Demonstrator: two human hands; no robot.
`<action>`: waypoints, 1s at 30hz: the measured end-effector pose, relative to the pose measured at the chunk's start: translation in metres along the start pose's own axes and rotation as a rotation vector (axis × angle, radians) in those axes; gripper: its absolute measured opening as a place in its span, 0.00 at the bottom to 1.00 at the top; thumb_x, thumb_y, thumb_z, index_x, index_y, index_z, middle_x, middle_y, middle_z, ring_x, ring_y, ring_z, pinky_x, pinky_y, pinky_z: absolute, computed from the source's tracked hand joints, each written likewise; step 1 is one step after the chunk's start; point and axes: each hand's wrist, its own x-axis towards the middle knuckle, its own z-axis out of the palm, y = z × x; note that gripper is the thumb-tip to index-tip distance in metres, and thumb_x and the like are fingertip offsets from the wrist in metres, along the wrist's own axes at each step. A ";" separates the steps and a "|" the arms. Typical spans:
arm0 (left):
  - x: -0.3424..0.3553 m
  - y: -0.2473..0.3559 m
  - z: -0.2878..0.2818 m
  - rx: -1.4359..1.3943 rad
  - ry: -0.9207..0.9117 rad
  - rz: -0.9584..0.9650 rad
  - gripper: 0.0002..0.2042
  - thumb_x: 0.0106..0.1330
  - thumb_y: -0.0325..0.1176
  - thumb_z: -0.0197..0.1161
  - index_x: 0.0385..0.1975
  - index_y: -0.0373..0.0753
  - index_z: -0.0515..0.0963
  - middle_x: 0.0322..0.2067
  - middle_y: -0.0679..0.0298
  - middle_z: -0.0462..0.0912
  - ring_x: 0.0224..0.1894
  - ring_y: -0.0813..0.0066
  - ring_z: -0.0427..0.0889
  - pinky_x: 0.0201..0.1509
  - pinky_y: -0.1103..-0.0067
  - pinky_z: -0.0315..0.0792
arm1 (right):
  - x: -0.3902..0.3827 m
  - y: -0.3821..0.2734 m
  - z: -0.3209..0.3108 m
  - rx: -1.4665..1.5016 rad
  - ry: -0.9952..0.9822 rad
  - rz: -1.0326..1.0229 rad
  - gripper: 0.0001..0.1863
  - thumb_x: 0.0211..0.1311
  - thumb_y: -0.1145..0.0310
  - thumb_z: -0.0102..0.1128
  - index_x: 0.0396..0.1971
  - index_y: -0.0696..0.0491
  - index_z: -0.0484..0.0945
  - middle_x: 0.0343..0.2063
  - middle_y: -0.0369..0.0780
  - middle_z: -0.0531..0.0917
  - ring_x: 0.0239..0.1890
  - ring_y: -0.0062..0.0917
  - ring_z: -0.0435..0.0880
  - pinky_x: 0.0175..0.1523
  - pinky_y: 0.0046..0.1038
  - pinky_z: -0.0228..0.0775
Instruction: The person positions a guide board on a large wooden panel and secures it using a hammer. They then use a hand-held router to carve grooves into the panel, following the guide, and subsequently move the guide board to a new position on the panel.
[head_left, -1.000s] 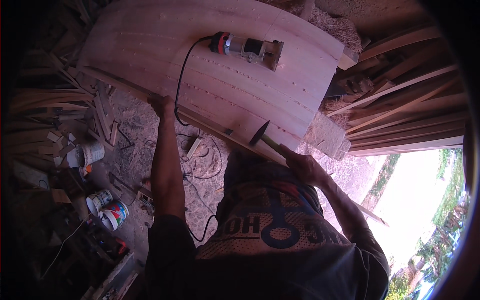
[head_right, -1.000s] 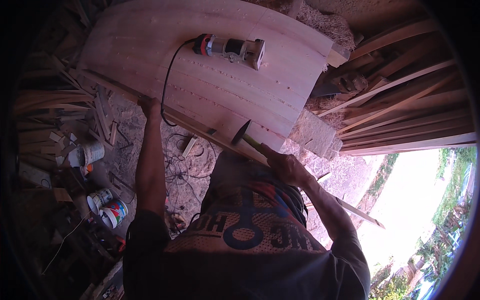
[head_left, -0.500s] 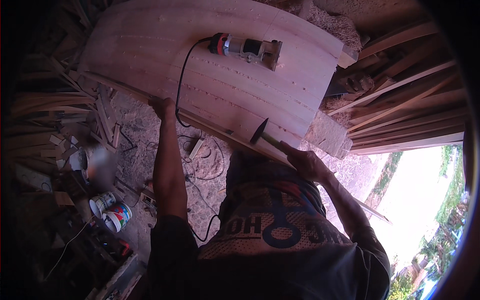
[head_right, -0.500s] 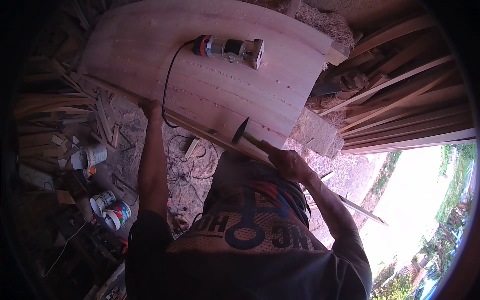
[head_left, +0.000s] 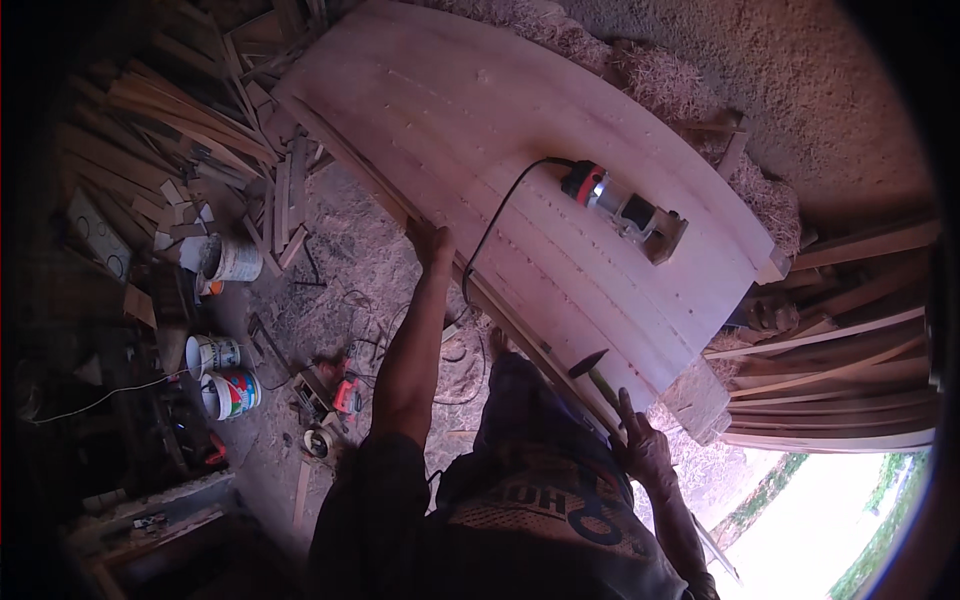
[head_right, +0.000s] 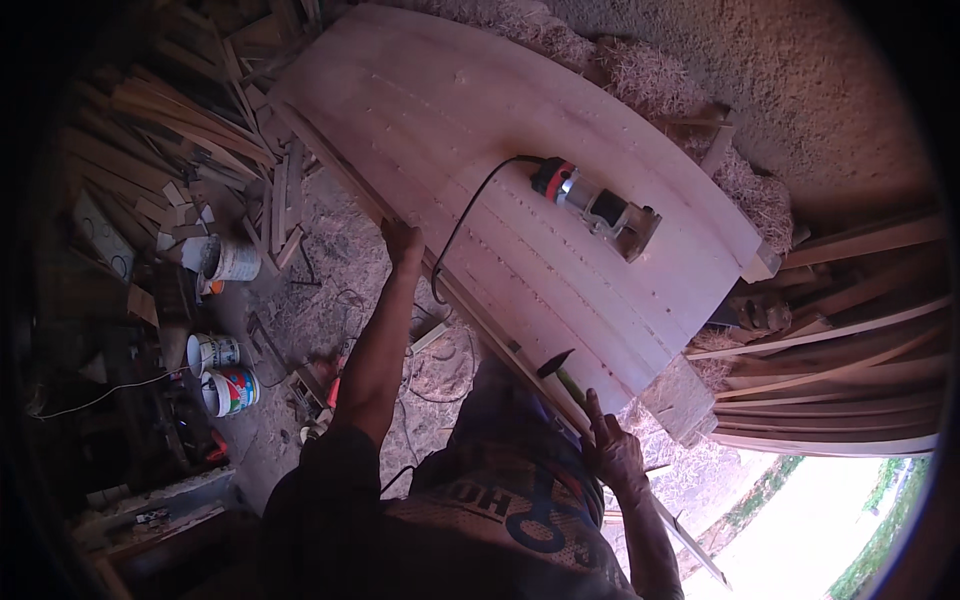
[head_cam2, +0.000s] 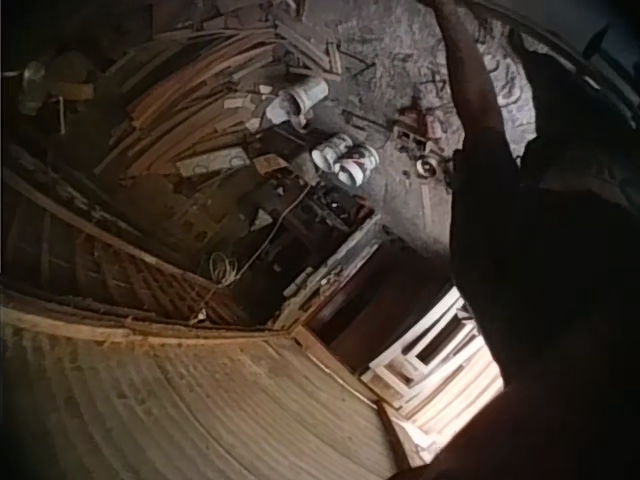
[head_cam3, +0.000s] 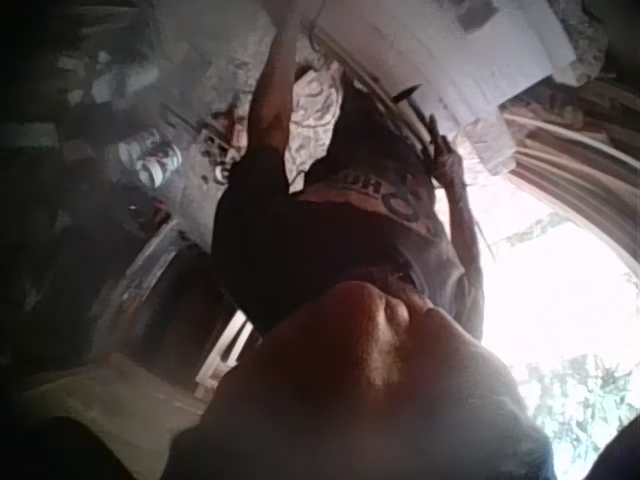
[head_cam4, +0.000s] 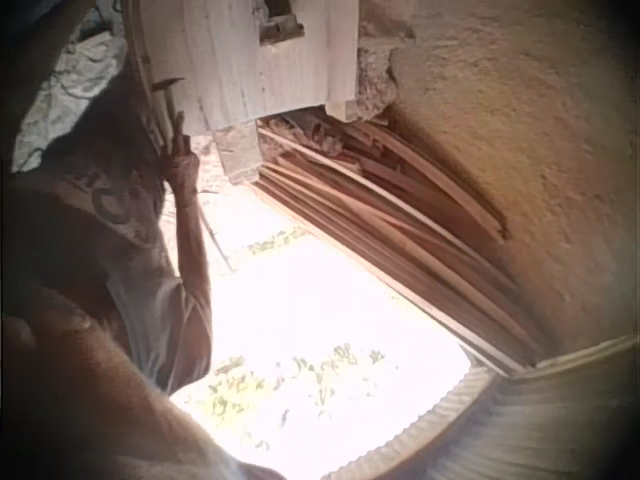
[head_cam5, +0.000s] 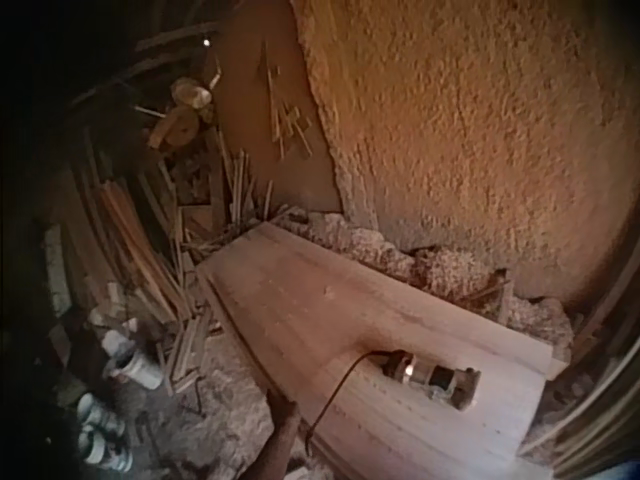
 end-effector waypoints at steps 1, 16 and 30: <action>0.011 -0.005 -0.004 -0.062 -0.027 0.008 0.39 0.54 0.27 0.60 0.68 0.24 0.53 0.62 0.33 0.62 0.67 0.37 0.61 0.73 0.56 0.58 | -0.003 -0.003 0.009 0.024 0.033 0.058 0.51 0.57 0.71 0.67 0.77 0.44 0.46 0.36 0.47 0.84 0.33 0.46 0.86 0.36 0.44 0.80; 0.140 0.000 -0.029 -0.476 0.106 -0.123 0.37 0.52 0.21 0.62 0.66 0.28 0.58 0.60 0.45 0.71 0.64 0.53 0.71 0.72 0.67 0.63 | 0.033 -0.063 -0.013 -0.125 0.435 0.070 0.31 0.62 0.81 0.56 0.67 0.67 0.63 0.42 0.57 0.80 0.37 0.46 0.82 0.38 0.43 0.77; 0.151 -0.023 -0.031 -0.492 0.092 0.005 0.30 0.63 0.29 0.56 0.67 0.31 0.58 0.59 0.48 0.72 0.62 0.51 0.73 0.68 0.65 0.67 | 0.452 -0.377 0.025 1.388 0.054 0.055 0.24 0.72 0.69 0.48 0.66 0.53 0.65 0.22 0.32 0.72 0.13 0.15 0.67 0.14 0.22 0.60</action>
